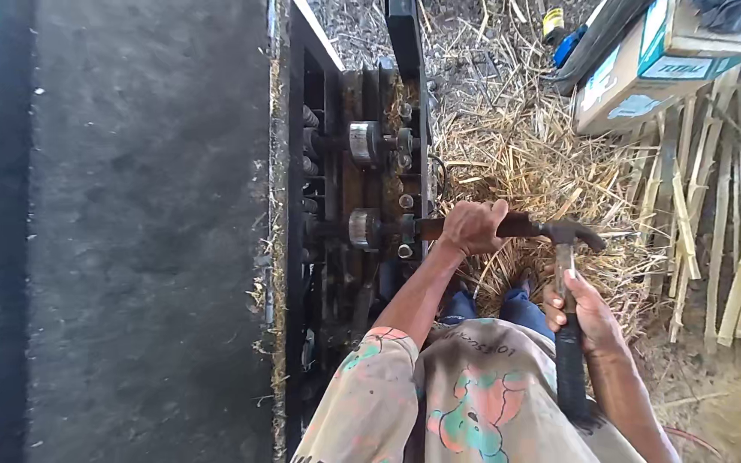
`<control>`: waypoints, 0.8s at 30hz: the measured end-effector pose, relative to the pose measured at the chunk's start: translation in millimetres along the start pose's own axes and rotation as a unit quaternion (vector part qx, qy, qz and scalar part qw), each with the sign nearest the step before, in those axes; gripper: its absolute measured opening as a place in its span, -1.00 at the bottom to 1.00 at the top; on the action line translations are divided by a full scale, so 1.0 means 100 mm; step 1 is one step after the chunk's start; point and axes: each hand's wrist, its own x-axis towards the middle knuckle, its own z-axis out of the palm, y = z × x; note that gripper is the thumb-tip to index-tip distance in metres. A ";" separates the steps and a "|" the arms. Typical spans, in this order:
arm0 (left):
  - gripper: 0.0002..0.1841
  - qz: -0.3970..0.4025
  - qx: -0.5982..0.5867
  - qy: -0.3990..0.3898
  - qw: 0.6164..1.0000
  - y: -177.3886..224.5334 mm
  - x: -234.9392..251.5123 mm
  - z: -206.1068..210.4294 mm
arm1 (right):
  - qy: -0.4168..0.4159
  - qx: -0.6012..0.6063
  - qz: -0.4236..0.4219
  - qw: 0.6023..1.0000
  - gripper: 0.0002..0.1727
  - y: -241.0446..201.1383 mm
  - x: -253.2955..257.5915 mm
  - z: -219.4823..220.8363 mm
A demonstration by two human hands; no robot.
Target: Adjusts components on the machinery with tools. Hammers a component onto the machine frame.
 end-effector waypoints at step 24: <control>-0.59 0.019 0.024 0.021 0.999 0.01 -0.01 0.07 | 0.127 -0.078 -0.158 0.976 -0.44 -0.72 -0.42 -0.82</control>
